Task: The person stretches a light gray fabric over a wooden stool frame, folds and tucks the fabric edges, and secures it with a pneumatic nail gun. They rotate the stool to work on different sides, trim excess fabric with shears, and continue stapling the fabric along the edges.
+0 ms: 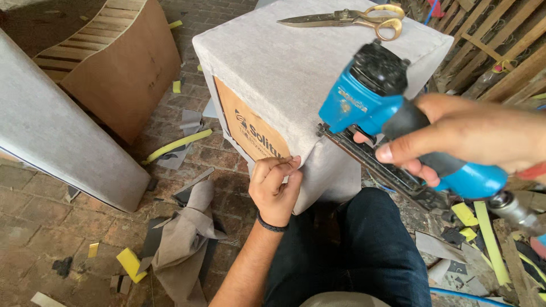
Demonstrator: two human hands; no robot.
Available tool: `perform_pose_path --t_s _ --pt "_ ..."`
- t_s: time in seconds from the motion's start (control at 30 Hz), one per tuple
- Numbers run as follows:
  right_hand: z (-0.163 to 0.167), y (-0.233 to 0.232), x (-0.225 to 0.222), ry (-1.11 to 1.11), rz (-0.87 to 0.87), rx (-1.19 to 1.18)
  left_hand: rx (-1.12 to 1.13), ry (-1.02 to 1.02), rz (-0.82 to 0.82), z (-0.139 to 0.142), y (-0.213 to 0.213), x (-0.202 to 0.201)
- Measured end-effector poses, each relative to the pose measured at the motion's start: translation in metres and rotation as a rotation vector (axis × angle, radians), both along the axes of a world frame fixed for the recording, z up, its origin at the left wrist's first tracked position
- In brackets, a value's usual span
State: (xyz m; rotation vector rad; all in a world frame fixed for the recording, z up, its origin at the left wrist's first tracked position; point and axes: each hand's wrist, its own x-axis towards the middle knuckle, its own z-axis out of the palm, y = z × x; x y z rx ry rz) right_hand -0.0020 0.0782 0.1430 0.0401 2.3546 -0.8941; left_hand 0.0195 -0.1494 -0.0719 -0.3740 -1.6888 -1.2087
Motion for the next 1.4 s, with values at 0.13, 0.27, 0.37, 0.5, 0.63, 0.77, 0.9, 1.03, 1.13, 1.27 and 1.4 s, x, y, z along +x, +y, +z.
perform_pose_path --t_s 0.13,0.27,0.37,0.5,0.63,0.77,0.9,1.03,1.13,1.27,1.4 --pt "-0.056 0.027 0.017 0.059 0.205 -0.438 -0.131 0.093 -0.004 -0.005 -0.007 -0.005" --pt "-0.103 0.015 0.071 0.408 0.307 -0.588 -0.083 0.081 -0.046 -0.014 0.003 -0.014" --pt "-0.132 -0.022 0.109 0.737 0.239 -0.406 -0.033 0.060 -0.093 -0.022 0.005 -0.017" --pt "-0.146 -0.070 0.124 0.834 0.173 -0.238 -0.017 0.081 -0.157 -0.027 0.003 -0.016" --pt "-0.139 -0.095 0.116 1.118 0.255 -0.199 -0.053 0.020 -0.177 -0.029 0.001 -0.015" --pt "-0.132 -0.102 0.110 1.064 0.148 -0.021 -0.107 0.030 -0.198 -0.034 0.000 -0.018" --pt "-0.133 -0.102 0.109 0.865 0.053 0.061 -0.145 0.037 -0.171 -0.041 0.001 -0.024" --pt "-0.136 -0.100 0.111 0.932 0.064 0.063 -0.173 0.056 -0.129 -0.053 0.006 -0.027" --pt "-0.137 -0.098 0.112 0.860 0.048 0.095 -0.156 0.089 -0.139 -0.066 0.009 -0.028" --pt "-0.138 -0.097 0.112 0.901 0.075 0.124 -0.057 -0.014 -0.266 -0.084 0.008 -0.022" --pt "-0.142 -0.096 0.111 0.789 0.038 0.166 0.191 -0.156 -0.371 -0.093 -0.002 -0.017"
